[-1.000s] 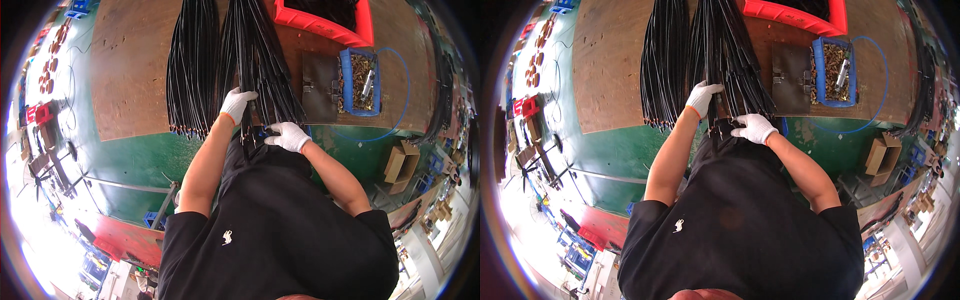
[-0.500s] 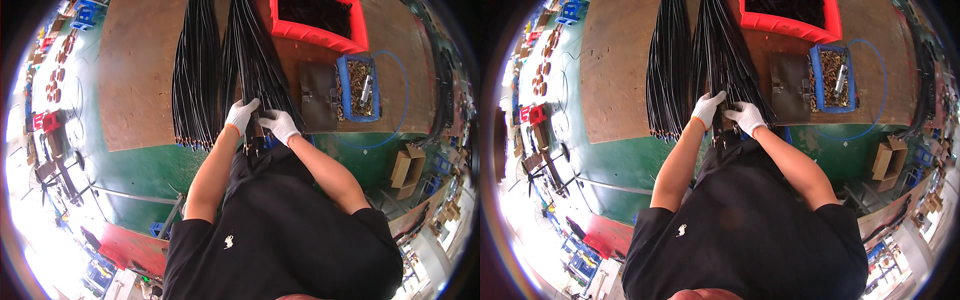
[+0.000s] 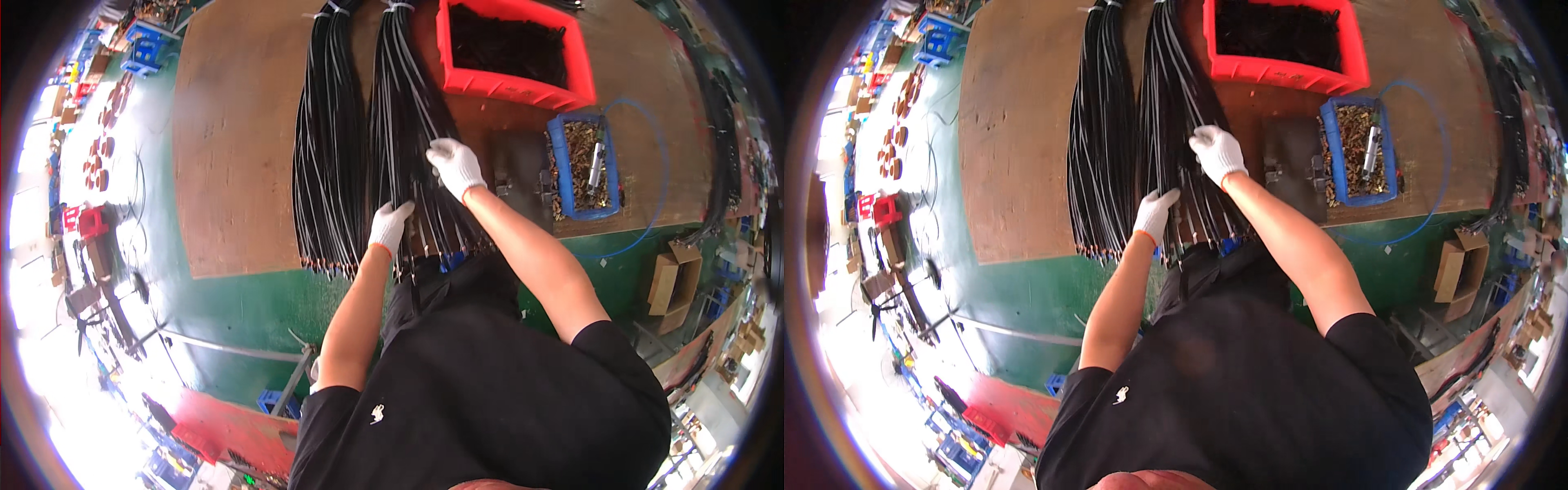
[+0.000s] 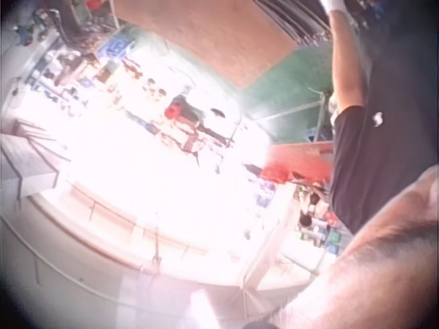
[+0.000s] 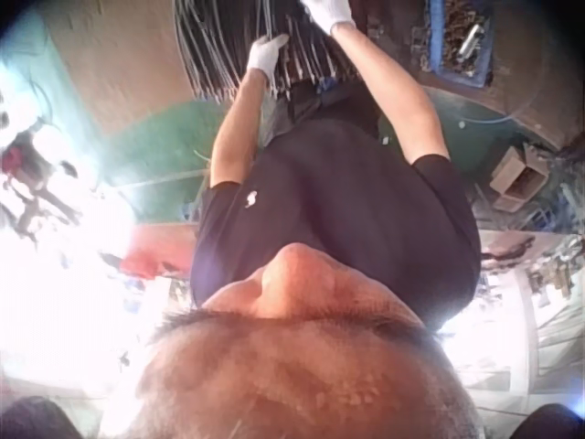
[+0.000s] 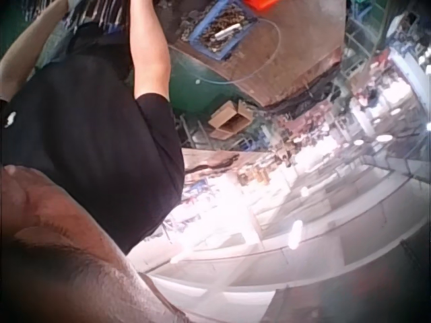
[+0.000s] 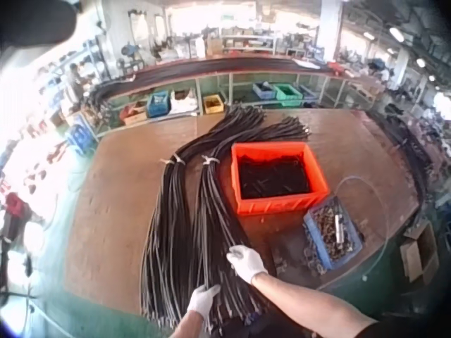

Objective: Installing plastic sleeves/connectors onto the ends of black electrical cable bundles.

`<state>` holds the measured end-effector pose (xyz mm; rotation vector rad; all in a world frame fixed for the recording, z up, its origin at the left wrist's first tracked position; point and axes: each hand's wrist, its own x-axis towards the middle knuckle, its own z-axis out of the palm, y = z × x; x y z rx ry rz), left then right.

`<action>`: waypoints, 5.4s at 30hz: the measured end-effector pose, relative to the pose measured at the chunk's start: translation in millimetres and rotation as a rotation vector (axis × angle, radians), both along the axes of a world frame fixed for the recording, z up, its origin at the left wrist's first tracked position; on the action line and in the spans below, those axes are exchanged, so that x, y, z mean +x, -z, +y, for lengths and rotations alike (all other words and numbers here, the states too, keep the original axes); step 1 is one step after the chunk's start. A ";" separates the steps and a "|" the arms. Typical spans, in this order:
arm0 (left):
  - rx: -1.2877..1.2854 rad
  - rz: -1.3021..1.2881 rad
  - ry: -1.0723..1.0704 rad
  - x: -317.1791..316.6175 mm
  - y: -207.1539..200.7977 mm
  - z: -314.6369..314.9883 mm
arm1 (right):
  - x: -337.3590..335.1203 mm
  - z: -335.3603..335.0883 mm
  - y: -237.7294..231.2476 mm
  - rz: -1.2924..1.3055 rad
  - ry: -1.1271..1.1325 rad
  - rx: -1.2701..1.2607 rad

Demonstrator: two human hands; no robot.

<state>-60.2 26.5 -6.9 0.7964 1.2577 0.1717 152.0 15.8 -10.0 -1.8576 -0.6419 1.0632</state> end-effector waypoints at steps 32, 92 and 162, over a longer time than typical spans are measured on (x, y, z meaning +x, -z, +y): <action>0.058 0.136 -0.200 7.9 59.0 -19.3 | 264.5 198.0 -26.3 -0.919 -0.723 -0.534; -0.253 -0.209 -0.072 4.8 -44.8 3.3 | -22.6 -83.9 -47.0 -0.378 -0.508 0.002; -0.148 -0.150 -0.130 -9.8 0.2 -3.6 | -55.8 -71.1 -21.7 0.251 -0.238 -0.252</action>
